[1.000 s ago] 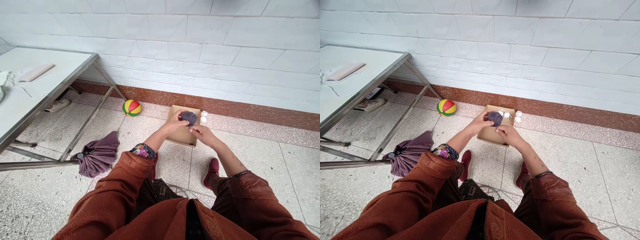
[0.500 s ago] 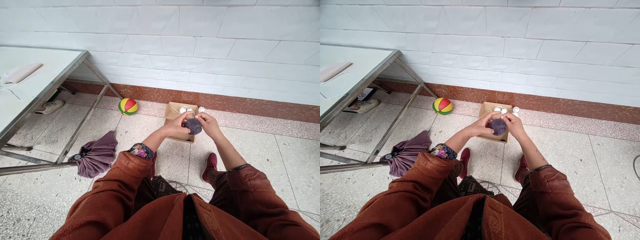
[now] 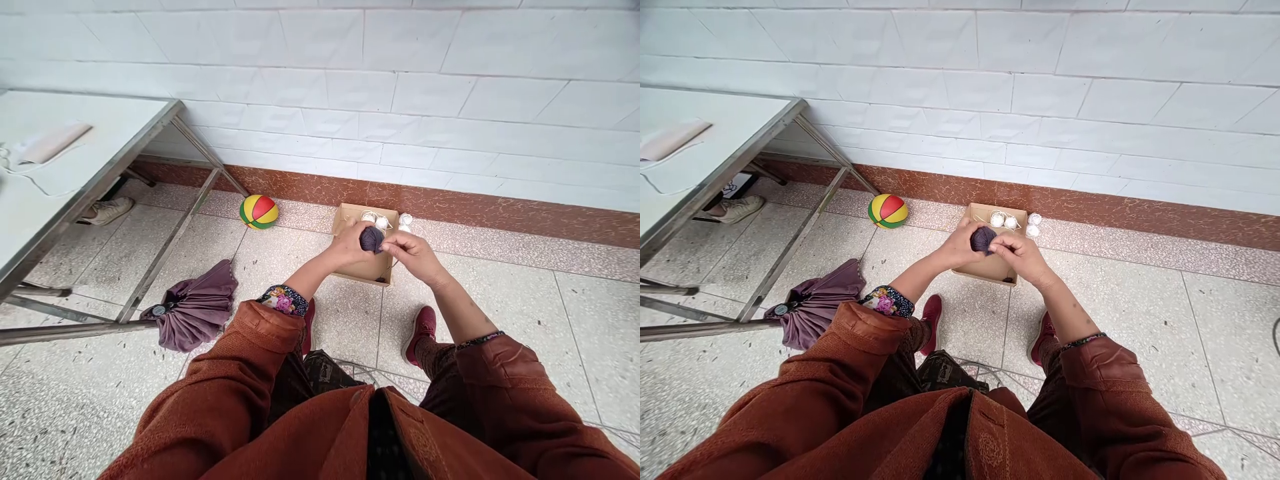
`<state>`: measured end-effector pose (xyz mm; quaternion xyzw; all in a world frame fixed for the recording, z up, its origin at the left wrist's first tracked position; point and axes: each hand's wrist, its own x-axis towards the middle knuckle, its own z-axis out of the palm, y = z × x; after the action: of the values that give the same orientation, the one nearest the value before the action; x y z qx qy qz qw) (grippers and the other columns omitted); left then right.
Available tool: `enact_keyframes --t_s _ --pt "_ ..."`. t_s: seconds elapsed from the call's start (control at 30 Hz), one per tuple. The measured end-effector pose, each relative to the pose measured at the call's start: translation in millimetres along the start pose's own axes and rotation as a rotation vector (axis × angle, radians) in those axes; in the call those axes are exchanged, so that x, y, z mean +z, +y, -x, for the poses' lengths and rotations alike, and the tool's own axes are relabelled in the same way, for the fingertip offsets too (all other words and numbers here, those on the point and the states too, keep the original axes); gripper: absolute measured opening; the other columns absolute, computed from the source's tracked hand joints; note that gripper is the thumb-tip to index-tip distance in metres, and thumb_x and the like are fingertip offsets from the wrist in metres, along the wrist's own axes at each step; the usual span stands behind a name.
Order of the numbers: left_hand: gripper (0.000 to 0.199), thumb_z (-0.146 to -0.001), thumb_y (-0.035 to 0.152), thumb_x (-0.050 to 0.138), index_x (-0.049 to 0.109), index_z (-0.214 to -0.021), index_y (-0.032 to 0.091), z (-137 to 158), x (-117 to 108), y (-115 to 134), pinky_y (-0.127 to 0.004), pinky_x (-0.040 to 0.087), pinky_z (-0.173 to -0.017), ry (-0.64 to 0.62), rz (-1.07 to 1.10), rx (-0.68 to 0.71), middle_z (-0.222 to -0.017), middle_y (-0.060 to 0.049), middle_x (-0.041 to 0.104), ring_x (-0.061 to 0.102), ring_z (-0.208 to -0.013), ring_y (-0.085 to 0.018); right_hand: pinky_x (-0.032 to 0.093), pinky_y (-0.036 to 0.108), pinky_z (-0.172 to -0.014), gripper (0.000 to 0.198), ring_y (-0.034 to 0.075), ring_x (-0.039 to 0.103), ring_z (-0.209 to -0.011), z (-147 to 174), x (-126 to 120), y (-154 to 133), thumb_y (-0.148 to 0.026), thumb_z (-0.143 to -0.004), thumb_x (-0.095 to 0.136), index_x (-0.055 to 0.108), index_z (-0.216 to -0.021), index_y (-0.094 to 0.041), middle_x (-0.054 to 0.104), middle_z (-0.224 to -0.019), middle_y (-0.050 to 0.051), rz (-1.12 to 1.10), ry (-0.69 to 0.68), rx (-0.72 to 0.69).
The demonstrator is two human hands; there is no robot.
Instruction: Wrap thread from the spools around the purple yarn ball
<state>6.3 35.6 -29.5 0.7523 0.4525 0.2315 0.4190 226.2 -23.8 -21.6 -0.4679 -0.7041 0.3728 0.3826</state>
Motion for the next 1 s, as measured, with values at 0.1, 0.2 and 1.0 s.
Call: enact_keyframes --t_s 0.1,0.2,1.0 --pt "0.079 -0.063 0.029 0.089 0.069 -0.139 0.023 6 2 3 -0.059 0.049 -0.12 -0.179 0.155 0.074 -0.128 -0.012 0.063 0.062 -0.13 -0.036 0.055 0.041 -0.088 0.039 0.026 0.068 -0.089 -5 -4 8 -0.063 -0.102 0.068 0.075 -0.087 -0.027 0.076 -0.092 0.006 0.039 0.182 0.026" --pt "0.09 -0.066 0.031 0.087 0.06 -0.152 0.027 11 3 6 -0.056 0.053 -0.114 -0.322 0.478 0.053 -0.126 -0.01 0.069 0.067 -0.123 -0.033 0.054 0.04 -0.085 0.04 0.026 0.066 -0.087 -8 -2 22 -0.063 -0.101 0.067 0.074 -0.086 -0.027 0.074 -0.088 0.006 0.079 0.259 0.083" --pt "0.099 -0.064 0.029 0.085 0.054 -0.158 0.026 10 5 12 -0.055 0.053 -0.111 -0.332 0.455 0.057 -0.133 -0.013 0.07 0.067 -0.125 -0.035 0.055 0.041 -0.086 0.028 0.026 0.067 -0.088 -3 -9 23 -0.049 -0.101 0.069 0.074 -0.085 -0.027 0.076 -0.088 0.006 0.118 0.247 0.074"
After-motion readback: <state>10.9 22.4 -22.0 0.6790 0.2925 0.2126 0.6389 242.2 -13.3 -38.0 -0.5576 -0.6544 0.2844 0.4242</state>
